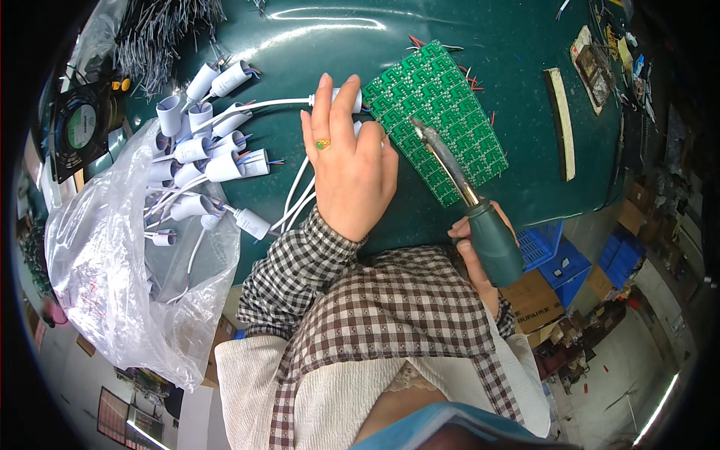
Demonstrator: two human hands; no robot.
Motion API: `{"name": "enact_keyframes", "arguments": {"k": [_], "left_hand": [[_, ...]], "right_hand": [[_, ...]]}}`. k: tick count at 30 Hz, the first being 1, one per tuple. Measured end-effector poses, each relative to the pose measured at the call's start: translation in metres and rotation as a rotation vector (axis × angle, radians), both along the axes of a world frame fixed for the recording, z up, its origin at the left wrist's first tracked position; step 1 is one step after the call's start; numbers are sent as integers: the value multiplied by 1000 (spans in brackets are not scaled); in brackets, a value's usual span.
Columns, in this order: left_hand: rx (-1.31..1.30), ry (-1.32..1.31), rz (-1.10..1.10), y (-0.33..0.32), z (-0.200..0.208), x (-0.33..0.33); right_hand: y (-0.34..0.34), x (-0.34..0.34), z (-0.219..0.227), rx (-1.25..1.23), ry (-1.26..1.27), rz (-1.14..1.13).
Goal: The person attaches wired sockets to a circuit board, positioning the wires by hand and soldering them onto the board using a soldering iron.
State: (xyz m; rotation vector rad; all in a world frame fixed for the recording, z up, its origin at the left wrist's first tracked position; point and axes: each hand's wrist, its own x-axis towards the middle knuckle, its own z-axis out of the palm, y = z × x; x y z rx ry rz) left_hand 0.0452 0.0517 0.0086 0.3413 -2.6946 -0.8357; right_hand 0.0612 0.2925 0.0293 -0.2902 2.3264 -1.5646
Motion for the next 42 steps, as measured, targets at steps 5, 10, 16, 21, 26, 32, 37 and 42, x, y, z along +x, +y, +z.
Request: {"name": "enact_keyframes", "arguments": {"k": [5,10,16,21,26,32,37,42], "left_hand": [[-36,-6,-9,-1,-3,2],[-159,82,-58,-7,5,28],[-215,-131,-79,-7,12,33],[-259,-91,-196,-13,20,30],[-319,-164,-183,-4,20,25],[-305,-172,-119,5,12,19],[-281,-169,-157,2,8,18],[-147,-24,-250,-10,0,16]], "right_hand": [[-1,-4,2,-31,-19,-4],[2,-9,1,-25,37,41],[2,-9,-3,-120,-5,-30],[1,-11,0,-160,-40,-45],[0,-10,1,-144,-15,-45],[3,-12,-1,-117,36,14],[-1,-11,4,-177,-29,-54],[-1,-10,2,-214,-8,-62]]}}
